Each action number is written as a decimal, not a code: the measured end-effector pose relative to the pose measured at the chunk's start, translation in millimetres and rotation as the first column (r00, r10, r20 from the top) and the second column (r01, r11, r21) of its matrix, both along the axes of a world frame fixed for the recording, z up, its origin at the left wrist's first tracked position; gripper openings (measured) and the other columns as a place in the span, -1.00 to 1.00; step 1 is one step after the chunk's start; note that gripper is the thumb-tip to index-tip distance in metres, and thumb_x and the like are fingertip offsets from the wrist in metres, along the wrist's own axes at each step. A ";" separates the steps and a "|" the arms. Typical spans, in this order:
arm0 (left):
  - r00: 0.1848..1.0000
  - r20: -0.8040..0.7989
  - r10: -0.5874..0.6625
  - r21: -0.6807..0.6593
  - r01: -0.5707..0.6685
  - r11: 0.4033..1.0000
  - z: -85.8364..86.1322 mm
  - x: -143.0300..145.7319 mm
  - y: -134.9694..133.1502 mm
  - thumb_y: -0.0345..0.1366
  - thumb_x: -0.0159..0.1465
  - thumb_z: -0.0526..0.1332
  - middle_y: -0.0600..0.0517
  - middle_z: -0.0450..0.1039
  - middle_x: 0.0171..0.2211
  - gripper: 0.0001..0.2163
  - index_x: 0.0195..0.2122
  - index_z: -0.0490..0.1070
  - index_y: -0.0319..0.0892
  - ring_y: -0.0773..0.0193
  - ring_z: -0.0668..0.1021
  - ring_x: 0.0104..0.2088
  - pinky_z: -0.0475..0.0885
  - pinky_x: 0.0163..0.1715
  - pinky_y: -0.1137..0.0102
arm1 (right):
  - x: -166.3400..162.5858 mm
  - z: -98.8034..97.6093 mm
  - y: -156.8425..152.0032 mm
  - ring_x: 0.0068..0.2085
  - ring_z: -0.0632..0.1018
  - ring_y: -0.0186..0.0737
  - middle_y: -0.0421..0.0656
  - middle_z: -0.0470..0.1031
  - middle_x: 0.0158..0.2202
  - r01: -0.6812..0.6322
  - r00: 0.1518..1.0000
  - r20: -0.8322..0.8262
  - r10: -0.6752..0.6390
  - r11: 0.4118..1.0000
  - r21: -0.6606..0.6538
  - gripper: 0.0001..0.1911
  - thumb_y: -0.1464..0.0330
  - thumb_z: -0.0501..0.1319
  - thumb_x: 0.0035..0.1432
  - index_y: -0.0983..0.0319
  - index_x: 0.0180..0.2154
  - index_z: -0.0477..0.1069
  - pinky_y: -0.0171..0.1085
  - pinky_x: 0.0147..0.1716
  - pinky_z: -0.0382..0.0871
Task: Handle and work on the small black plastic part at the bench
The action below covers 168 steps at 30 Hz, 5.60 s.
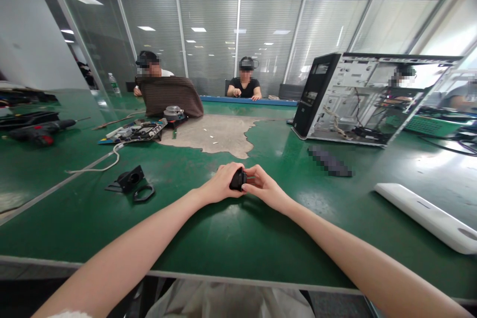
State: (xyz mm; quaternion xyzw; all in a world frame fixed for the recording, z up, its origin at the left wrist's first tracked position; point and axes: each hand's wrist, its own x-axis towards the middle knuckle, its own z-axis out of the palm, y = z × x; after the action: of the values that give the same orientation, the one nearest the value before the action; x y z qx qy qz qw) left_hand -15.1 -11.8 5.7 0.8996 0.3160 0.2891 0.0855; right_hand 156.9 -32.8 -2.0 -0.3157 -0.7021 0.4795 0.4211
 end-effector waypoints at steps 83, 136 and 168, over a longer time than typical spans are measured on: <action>1.000 0.005 -0.004 -0.020 0.004 1.000 0.0 -1.0 -0.1 -0.17 -0.01 0.23 -0.04 0.26 -0.18 -0.51 -0.09 0.08 -0.16 0.16 0.34 -0.17 0.20 -0.15 0.27 | -0.1 2.0 0.0 -0.24 0.44 -0.31 -0.21 0.33 -0.26 -0.018 0.999 -0.033 0.016 0.998 -0.066 -0.69 0.35 0.23 -0.09 0.18 -0.28 0.17 -0.25 -0.22 0.32; 1.000 0.001 0.000 -0.008 0.000 1.000 -0.6 -0.7 0.0 -0.16 -0.01 0.23 -0.03 0.27 -0.19 -0.52 -0.10 0.10 -0.16 0.17 0.34 -0.18 0.21 -0.17 0.28 | -1.0 0.3 -0.8 -0.21 0.42 -0.30 -0.20 0.30 -0.23 0.033 0.998 -0.051 -0.035 0.999 -0.034 -0.70 0.32 0.22 -0.08 0.18 -0.29 0.16 -0.28 -0.27 0.33; 1.000 0.004 0.006 -0.041 -0.006 0.999 1.7 0.1 -1.1 -0.17 -0.03 0.24 -0.04 0.26 -0.17 -0.50 -0.09 0.11 -0.15 0.14 0.35 -0.15 0.21 -0.16 0.27 | -5.2 -1.3 -1.3 -0.19 0.41 -0.30 -0.16 0.31 -0.23 0.182 0.983 0.034 -0.183 0.983 0.029 -0.73 0.31 0.17 -0.03 0.19 -0.24 0.18 -0.22 -0.18 0.33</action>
State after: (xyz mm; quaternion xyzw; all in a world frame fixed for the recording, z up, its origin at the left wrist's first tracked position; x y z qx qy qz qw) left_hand -15.0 -13.0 7.3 0.8960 0.3244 0.2850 0.1036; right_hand 151.7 -34.0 -3.2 -0.3822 -0.6839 0.4241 0.4542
